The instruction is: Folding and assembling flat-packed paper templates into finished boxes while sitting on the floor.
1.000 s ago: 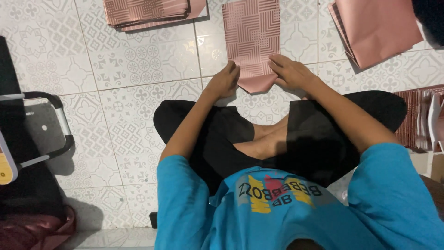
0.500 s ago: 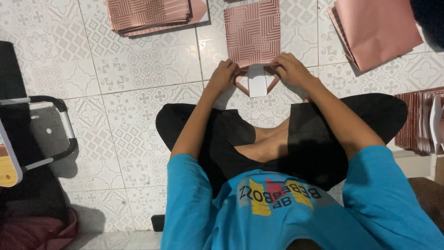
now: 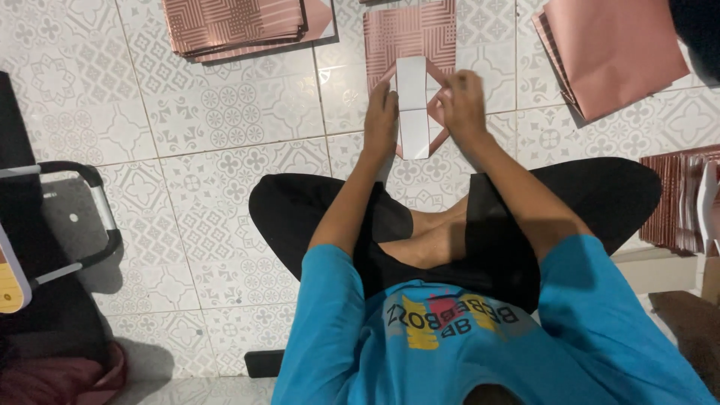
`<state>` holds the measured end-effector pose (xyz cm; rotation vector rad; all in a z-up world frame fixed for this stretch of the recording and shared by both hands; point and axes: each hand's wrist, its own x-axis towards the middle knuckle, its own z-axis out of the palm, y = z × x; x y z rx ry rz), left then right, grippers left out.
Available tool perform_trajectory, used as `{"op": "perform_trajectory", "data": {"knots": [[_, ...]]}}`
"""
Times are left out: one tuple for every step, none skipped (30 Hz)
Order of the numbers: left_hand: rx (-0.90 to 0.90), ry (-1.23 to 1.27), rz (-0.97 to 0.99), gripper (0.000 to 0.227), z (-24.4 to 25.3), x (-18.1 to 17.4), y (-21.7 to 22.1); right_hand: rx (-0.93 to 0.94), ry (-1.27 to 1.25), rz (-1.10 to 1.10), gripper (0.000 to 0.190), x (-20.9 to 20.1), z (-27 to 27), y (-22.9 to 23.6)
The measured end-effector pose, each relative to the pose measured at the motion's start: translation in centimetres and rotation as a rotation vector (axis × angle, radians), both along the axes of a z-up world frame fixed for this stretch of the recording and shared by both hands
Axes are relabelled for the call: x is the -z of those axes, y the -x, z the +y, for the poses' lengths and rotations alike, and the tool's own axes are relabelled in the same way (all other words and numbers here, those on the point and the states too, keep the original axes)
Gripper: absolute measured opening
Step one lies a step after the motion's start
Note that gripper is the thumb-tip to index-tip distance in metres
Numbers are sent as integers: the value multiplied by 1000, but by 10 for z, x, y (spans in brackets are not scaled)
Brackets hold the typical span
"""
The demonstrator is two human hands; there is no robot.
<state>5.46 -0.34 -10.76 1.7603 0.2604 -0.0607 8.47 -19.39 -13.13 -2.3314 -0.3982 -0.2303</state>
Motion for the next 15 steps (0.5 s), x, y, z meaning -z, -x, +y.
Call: {"op": "perform_trajectory", "data": {"knots": [[2,4,3,45,1,-8,1,2,4,3,30,-7,7,4],[43,26,-50,45,2,-16,2,-16,-221,238,31,-14,15,8],[86,48,-104,47,3,-24,2,-36,-447,472,32,-21,22,11],[89,52,-103,47,4,-25,1,-31,-445,473,32,-3,17,11],[121,44,-70,48,7,-27,1,-112,-269,296,36,14,14,13],[152,37,-37,50,11,-29,2,-192,-92,119,41,32,12,14],[148,35,-37,50,16,-27,1,-196,-94,118,41,31,10,11],[219,17,-78,51,20,-26,-1,-221,-111,175,42,30,8,8],[292,1,-115,52,23,-24,0,-244,-126,235,43,29,5,7],[291,2,-114,52,29,-4,0,-245,-126,237,43,26,4,7],[358,-146,-252,47,33,16,-2,-259,-113,250,45,22,1,7],[425,-293,-391,42,36,36,-4,-273,-100,264,49,18,-1,7],[422,-294,-388,42,38,43,-6,-277,-101,267,49,21,0,6],[444,-415,-509,36,39,49,-8,-255,-113,235,46,24,1,5],[465,-539,-627,30,43,56,-9,-235,-127,204,44,28,4,5]]}}
